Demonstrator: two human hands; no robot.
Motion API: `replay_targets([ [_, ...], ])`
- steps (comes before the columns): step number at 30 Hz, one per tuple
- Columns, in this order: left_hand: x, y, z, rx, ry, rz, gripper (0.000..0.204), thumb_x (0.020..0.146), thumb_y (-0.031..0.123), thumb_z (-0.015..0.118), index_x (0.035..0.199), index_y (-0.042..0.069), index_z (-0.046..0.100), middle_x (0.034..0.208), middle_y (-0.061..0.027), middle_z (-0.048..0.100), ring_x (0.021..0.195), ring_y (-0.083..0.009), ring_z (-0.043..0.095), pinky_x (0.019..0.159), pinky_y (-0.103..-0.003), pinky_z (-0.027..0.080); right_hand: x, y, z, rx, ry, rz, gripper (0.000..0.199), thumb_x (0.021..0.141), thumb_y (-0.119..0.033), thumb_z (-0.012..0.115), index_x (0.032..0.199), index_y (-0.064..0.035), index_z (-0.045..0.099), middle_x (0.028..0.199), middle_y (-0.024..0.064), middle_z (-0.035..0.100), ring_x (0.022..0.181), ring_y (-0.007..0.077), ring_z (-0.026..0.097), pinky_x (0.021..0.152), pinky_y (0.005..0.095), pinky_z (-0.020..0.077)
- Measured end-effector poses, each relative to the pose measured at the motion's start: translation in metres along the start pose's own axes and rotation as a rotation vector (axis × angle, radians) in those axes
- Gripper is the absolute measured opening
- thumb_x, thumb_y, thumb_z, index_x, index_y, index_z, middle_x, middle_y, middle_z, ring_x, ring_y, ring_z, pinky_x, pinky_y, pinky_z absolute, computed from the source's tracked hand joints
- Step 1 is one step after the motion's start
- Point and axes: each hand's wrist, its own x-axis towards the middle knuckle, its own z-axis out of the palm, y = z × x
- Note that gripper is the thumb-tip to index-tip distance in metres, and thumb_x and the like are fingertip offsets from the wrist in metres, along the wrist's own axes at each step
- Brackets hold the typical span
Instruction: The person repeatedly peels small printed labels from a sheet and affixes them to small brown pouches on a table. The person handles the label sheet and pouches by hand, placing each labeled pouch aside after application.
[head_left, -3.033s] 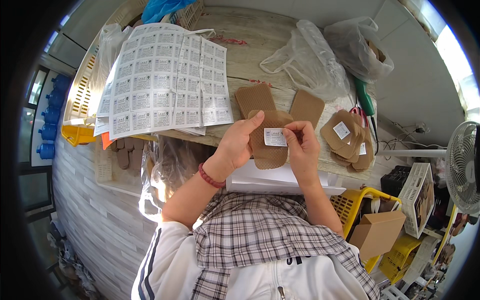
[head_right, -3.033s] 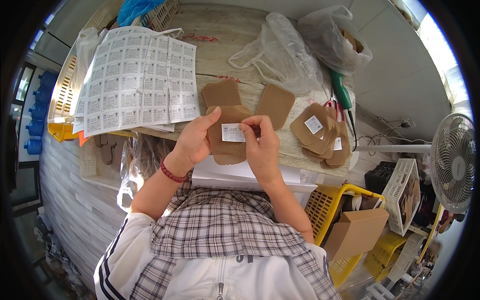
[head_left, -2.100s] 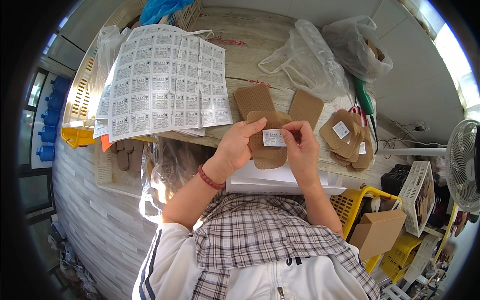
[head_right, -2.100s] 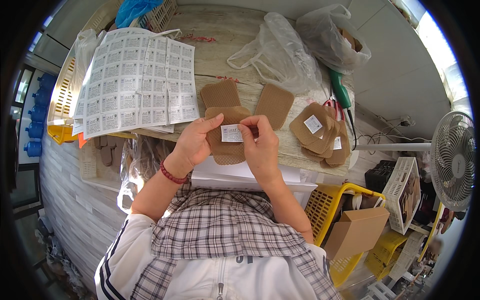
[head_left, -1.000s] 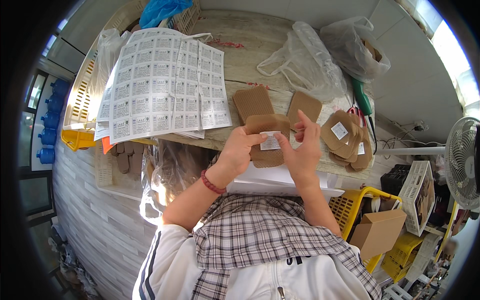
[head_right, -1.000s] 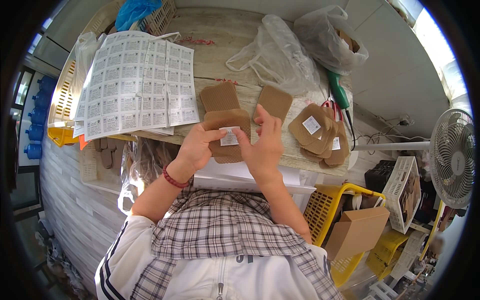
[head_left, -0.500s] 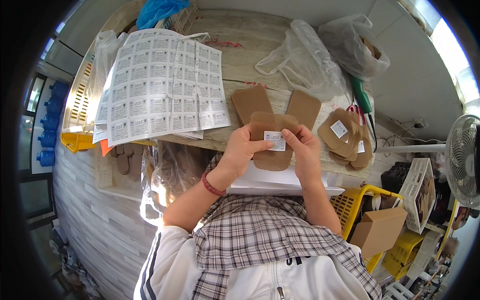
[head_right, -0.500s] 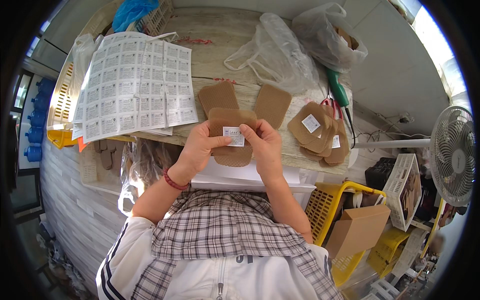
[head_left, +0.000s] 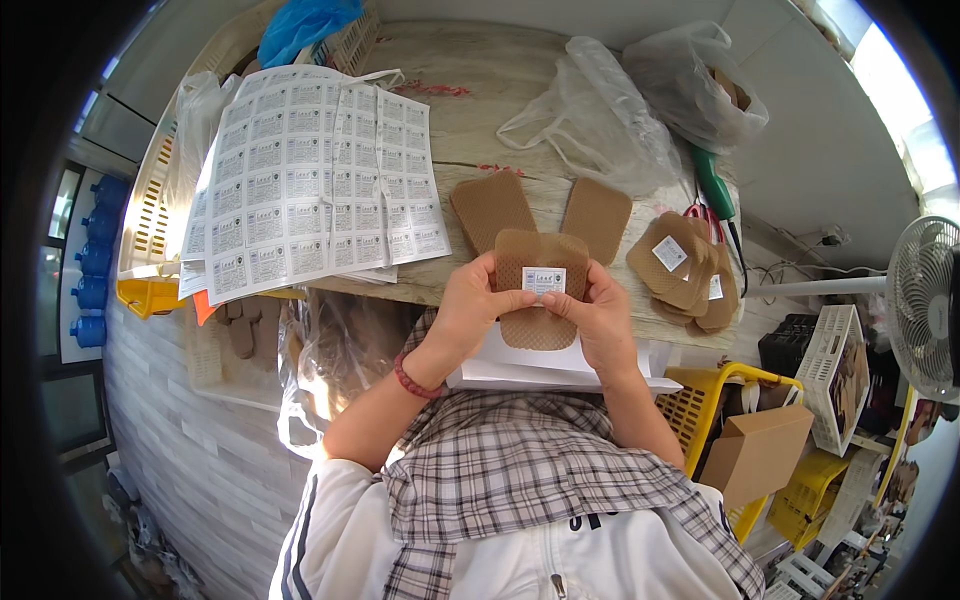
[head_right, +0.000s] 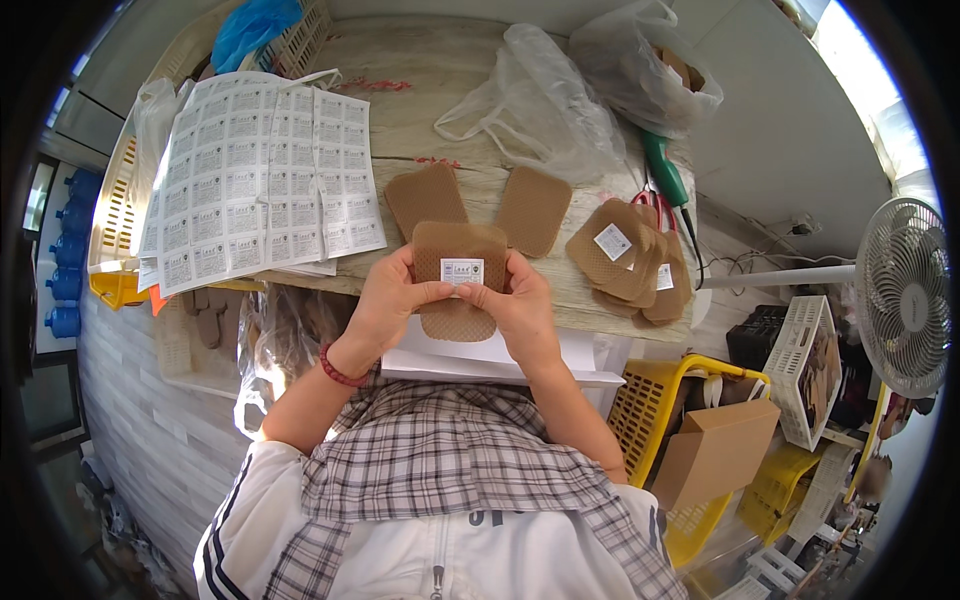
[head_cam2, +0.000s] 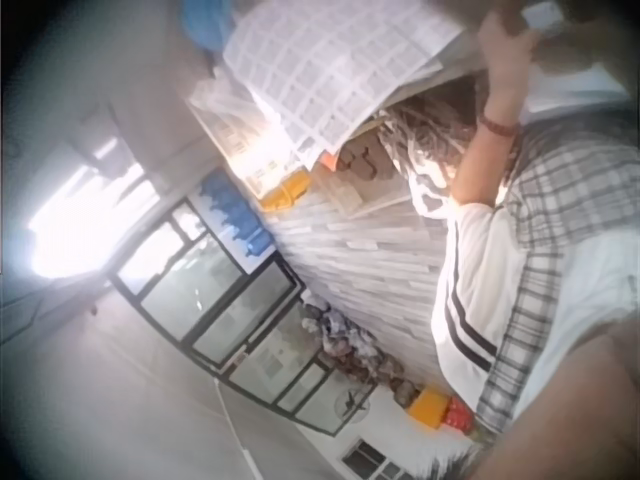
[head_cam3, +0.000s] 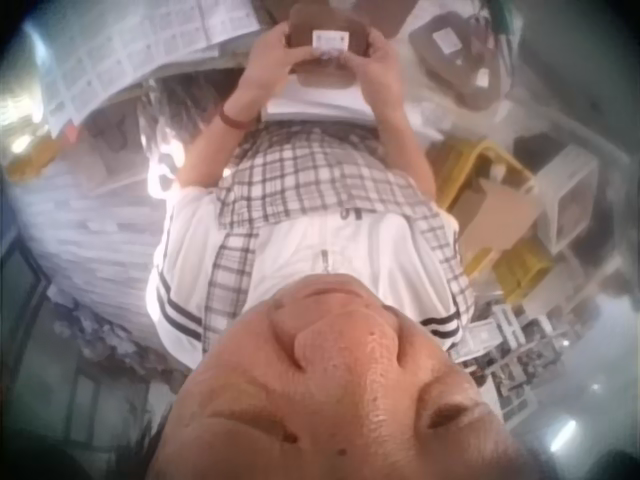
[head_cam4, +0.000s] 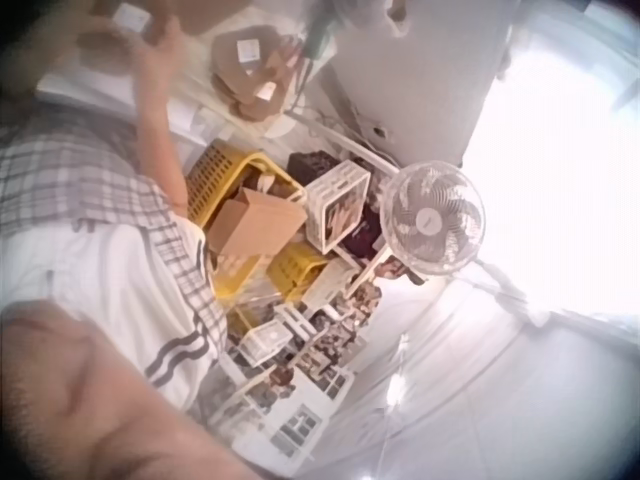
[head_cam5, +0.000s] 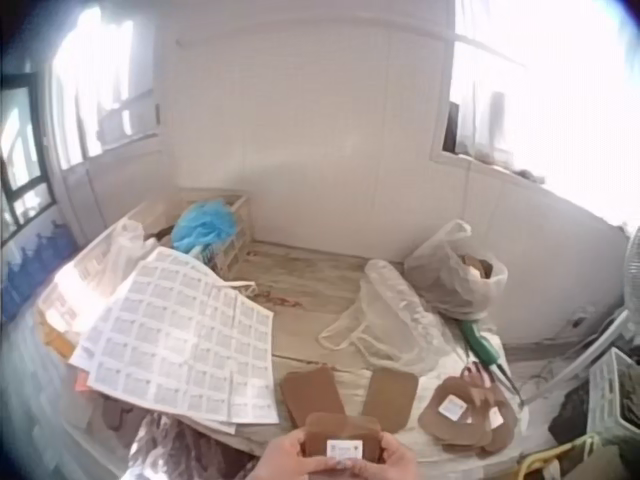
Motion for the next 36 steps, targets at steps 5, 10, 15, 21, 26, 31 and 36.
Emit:
replay_targets([
  [5,-0.035,0.018,0.005,0.528,-0.197,-0.033,0.040,0.089,0.014,0.074,0.123,-0.002,0.060,0.100,-0.0126,0.069,0.095,-0.0207,0.068,0.082,-0.033,0.055,0.000,-0.017,-0.027,-0.111,0.182,-0.101,0.039,0.085,0.000,0.075,0.122,-0.0010,0.060,0.105,0.0043,0.070,0.088,0.0093,0.064,0.075,0.0235,0.0525],
  [10,-0.069,0.035,0.013,1.206,-0.466,0.497,0.048,0.085,0.035,0.075,0.120,0.004,0.065,0.098,-0.0112,0.068,0.092,-0.0303,0.065,0.086,-0.041,0.049,-0.002,-0.049,-0.092,-0.259,0.410,-0.271,0.037,0.087,0.000,0.073,0.122,-0.0001,0.060,0.108,0.0052,0.069,0.092,0.0096,0.065,0.080,0.0239,0.0531],
  [15,-0.075,0.019,-0.001,1.374,-0.541,0.381,0.038,0.087,0.030,0.072,0.115,0.005,0.068,0.096,-0.0104,0.069,0.092,-0.0301,0.065,0.085,-0.040,0.048,0.004,-0.046,-0.156,-1.140,0.719,-0.420,0.042,0.091,-0.008,0.072,0.130,-0.0007,0.058,0.112,0.0074,0.068,0.102,0.0167,0.064,0.090,0.0299,0.0515],
  [21,-0.061,0.019,-0.023,1.181,-0.295,0.185,0.018,0.089,0.018,0.070,0.099,0.003,0.072,0.089,-0.0116,0.069,0.080,-0.0309,0.065,0.075,-0.038,0.051,-0.010,-0.053,-0.088,-0.984,0.235,-0.348,0.036,0.088,-0.014,0.075,0.121,-0.0043,0.065,0.103,0.0112,0.067,0.102,0.0237,0.064,0.091,0.0347,0.0503],
  [26,-0.028,0.029,-0.041,0.878,-0.222,-0.139,0.019,0.087,0.014,0.072,0.096,-0.002,0.071,0.081,-0.0080,0.070,0.073,-0.0130,0.061,0.067,-0.028,0.049,-0.004,-0.027,-0.027,-1.262,-0.264,-0.530,0.036,0.078,-0.016,0.080,0.111,-0.0062,0.069,0.102,0.0110,0.068,0.097,0.0301,0.064,0.087,0.0404,0.0491],
  [31,-0.021,0.021,-0.067,0.757,-0.188,-0.219,0.018,0.088,0.013,0.073,0.096,-0.003,0.072,0.079,-0.0015,0.070,0.073,-0.0064,0.058,0.066,-0.025,0.048,0.001,-0.003,-0.030,-1.262,-0.308,-0.447,0.043,0.074,-0.022,0.082,0.112,-0.0065,0.069,0.100,0.0094,0.068,0.098,0.0304,0.063,0.089,0.0404,0.0472],
  [36,-0.033,0.011,-0.121,0.573,-0.160,-0.416,0.015,0.088,0.011,0.073,0.095,-0.001,0.073,0.081,0.0015,0.069,0.074,-0.0044,0.059,0.067,-0.021,0.047,-0.011,-0.024,-0.058,-1.332,-0.386,-0.406,0.056,0.068,-0.027,0.086,0.118,-0.0086,0.069,0.103,0.0086,0.068,0.101,0.0292,0.062,0.089,0.0392,0.0476],
])
